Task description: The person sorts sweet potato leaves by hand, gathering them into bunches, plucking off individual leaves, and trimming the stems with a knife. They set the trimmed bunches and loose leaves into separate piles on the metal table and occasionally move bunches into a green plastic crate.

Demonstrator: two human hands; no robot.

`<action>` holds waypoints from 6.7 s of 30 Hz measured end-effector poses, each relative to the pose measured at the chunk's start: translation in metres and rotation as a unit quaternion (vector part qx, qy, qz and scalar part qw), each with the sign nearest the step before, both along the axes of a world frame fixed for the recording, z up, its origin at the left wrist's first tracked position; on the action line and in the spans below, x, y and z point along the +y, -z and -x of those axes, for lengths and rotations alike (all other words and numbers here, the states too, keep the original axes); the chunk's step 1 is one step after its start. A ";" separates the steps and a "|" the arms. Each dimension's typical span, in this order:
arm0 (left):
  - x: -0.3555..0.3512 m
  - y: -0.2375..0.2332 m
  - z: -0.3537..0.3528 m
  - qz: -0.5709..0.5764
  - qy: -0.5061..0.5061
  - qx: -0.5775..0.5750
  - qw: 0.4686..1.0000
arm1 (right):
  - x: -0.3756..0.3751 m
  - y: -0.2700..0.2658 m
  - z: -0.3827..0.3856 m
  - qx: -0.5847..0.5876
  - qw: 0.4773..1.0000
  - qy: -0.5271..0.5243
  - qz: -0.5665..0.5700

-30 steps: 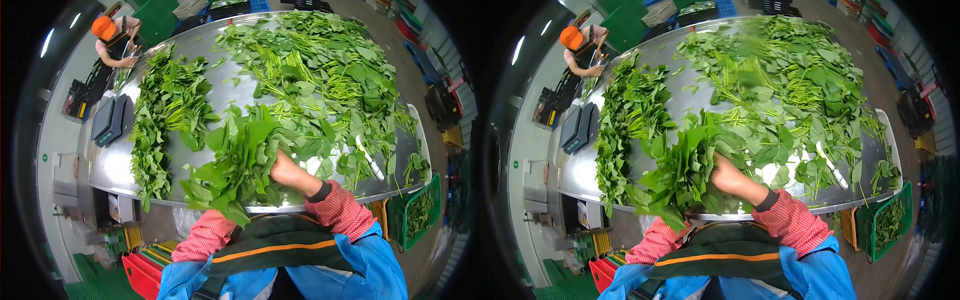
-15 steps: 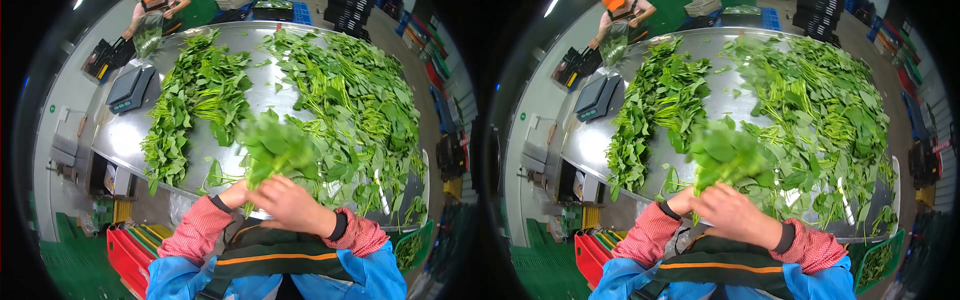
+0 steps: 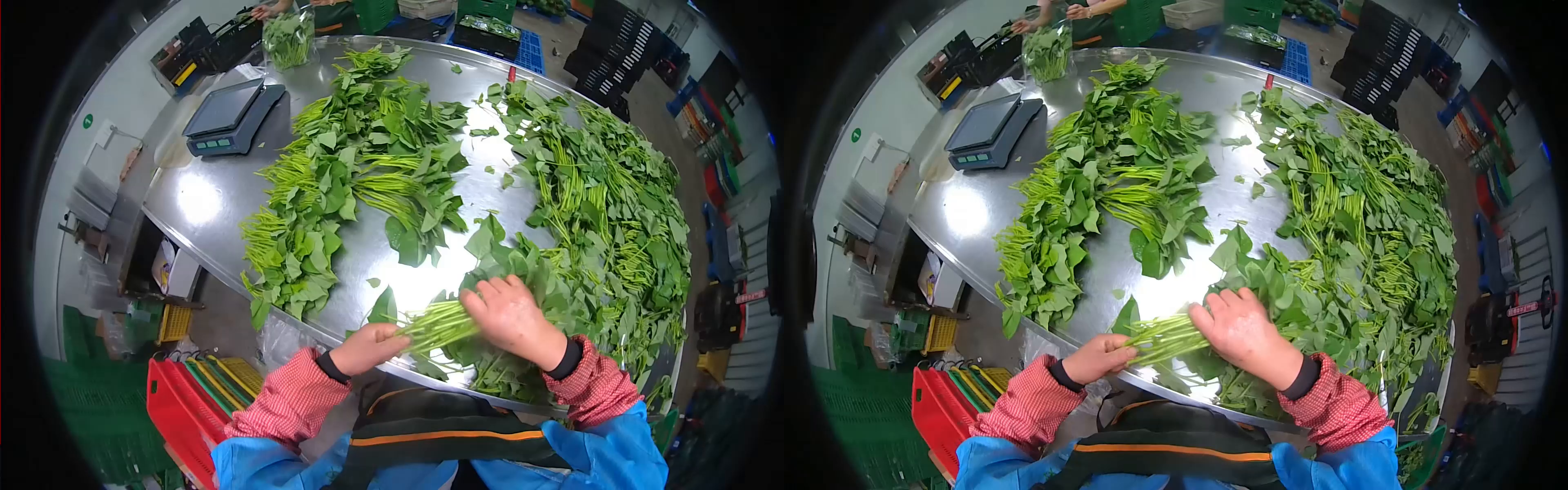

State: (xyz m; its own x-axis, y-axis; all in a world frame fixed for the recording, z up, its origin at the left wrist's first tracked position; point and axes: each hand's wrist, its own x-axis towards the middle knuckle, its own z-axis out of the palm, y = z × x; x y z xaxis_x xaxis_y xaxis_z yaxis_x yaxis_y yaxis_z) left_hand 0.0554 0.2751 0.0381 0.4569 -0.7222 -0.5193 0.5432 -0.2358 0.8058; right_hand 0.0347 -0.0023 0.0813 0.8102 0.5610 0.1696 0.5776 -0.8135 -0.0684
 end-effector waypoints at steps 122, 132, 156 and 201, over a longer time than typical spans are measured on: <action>-0.378 0.121 0.179 -0.115 -0.023 -0.366 0.923 | -0.412 0.107 0.101 -0.029 0.916 0.279 0.288; -0.384 0.116 0.177 -0.147 0.011 -0.356 0.923 | -0.435 0.026 0.169 -0.063 0.934 0.338 -0.101; -0.572 -0.007 0.161 0.148 0.163 -0.122 0.968 | -0.430 0.019 0.284 0.117 0.453 0.339 -0.817; -0.581 0.075 0.182 0.038 0.155 -0.072 0.985 | -0.438 0.118 0.298 0.172 0.597 0.514 -0.591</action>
